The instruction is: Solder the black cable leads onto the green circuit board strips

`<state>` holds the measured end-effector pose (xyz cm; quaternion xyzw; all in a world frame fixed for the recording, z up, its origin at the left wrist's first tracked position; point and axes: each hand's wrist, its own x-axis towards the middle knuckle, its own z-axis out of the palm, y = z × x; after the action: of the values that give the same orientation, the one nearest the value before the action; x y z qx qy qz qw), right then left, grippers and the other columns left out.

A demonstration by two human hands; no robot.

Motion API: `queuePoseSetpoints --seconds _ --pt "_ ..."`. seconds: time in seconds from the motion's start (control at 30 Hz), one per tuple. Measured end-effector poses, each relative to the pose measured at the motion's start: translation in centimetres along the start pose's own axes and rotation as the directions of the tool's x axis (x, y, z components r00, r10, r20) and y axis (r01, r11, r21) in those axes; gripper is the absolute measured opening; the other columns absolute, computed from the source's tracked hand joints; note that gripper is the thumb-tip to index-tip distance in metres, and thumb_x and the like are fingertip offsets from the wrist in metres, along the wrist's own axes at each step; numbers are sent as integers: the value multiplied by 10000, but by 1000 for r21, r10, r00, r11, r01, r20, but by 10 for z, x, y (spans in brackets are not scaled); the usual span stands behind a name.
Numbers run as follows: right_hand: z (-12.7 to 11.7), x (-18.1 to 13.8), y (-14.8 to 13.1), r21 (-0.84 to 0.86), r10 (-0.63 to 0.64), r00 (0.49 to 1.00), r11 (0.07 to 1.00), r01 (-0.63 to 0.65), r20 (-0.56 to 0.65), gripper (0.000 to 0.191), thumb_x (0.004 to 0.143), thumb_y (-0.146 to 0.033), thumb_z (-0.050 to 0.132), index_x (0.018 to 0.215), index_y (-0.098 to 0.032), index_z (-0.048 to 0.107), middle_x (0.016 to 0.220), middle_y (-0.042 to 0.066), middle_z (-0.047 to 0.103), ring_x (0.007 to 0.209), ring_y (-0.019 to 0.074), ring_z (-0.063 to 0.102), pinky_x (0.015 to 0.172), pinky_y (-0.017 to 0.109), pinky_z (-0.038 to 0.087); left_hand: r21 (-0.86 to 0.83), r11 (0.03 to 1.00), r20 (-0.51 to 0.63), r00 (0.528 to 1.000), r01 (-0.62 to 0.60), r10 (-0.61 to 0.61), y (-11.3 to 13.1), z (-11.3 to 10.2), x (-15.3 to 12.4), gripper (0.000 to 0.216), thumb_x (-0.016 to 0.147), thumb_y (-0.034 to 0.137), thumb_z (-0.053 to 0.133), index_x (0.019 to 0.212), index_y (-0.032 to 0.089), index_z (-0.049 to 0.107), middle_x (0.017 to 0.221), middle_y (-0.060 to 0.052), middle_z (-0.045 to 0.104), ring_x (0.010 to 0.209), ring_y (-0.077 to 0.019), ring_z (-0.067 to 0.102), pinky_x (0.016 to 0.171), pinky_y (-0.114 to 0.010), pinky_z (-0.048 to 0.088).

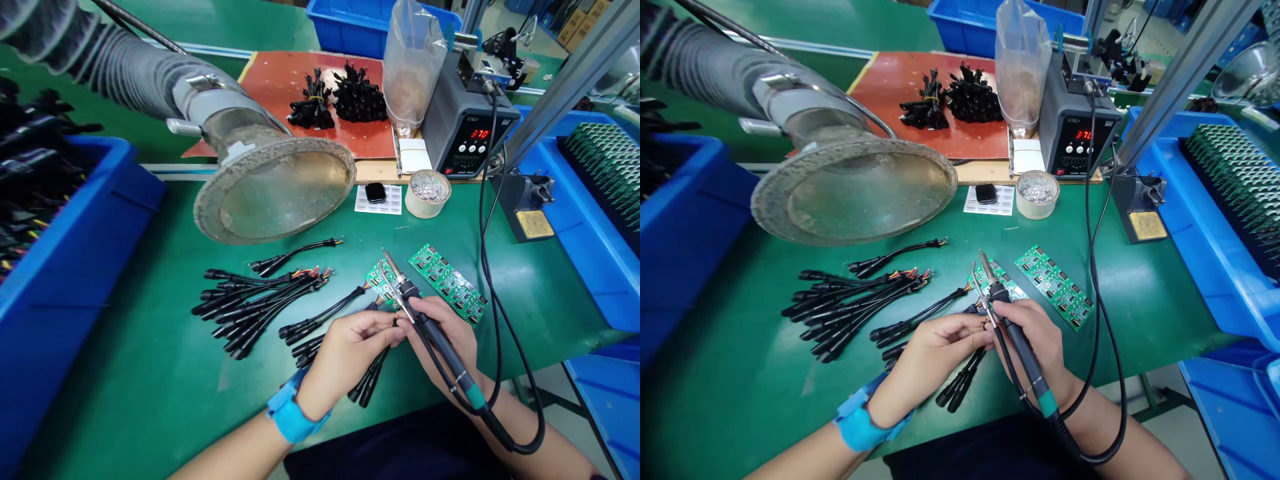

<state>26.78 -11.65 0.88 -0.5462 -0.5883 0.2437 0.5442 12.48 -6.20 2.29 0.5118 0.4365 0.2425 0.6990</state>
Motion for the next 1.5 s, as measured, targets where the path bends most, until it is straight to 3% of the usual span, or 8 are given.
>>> queuePoseSetpoints --seconds 0.23,0.47,0.7,0.93,1.07,1.17,1.33,1.5 --pt "-3 3 -5 -24 -27 998 999 28 61 367 821 -113 588 1154 -260 540 937 22 627 834 156 619 751 309 542 271 935 -6 970 -230 241 -4 -3 0 124 744 266 664 835 252 747 809 -12 732 724 -176 663 717 -279 536" --pt "-8 5 -4 0 -32 995 999 32 92 380 805 -121 598 1155 -257 538 929 22 615 833 160 612 718 292 534 212 961 105 982 -178 159 0 -3 0 113 775 255 621 771 204 722 711 -15 699 629 -151 639 605 -239 529" --pt "-3 4 0 -156 -267 941 941 302 209 458 840 -15 480 1219 -271 510 841 15 631 857 180 591 832 369 516 536 727 122 892 -429 436 -2 -6 -5 197 817 171 512 735 203 688 813 -54 660 804 -181 633 740 -285 523" --pt "-6 1 -4 13 110 989 994 -109 -103 291 804 -126 646 1055 -259 584 895 -6 629 766 130 639 684 252 540 198 975 -15 994 -105 111 14 -8 -7 165 768 281 624 666 151 628 585 4 617 539 -112 589 540 -213 502" --pt "-17 -9 2 -69 32 984 997 -45 -176 308 793 -102 655 1058 -251 601 920 16 648 841 163 650 733 284 550 1 999 -105 993 -48 48 15 -9 -7 242 697 253 695 895 141 614 547 35 621 504 -118 599 530 -227 519" --pt "-28 -22 6 -131 -64 992 990 50 -112 359 807 -53 594 1108 -250 589 911 39 652 853 195 643 712 333 553 87 991 -141 984 -99 111 8 -10 -7 270 714 287 694 923 147 597 583 23 640 488 -120 594 489 -230 510" --pt "-49 -35 -1 -174 -230 968 954 245 104 529 760 7 570 1239 -206 495 807 43 629 735 189 604 648 350 540 681 662 5 906 -313 423 -5 -13 -9 172 827 286 597 927 173 678 747 -26 667 620 -141 627 594 -267 520" --pt "-57 -37 -7 -223 -323 916 900 375 239 607 732 -19 527 1312 -156 412 692 32 568 577 162 509 544 328 538 810 442 134 856 -385 499 -9 -14 -9 234 891 262 504 1013 152 672 747 -39 621 613 -150 614 583 -282 511"
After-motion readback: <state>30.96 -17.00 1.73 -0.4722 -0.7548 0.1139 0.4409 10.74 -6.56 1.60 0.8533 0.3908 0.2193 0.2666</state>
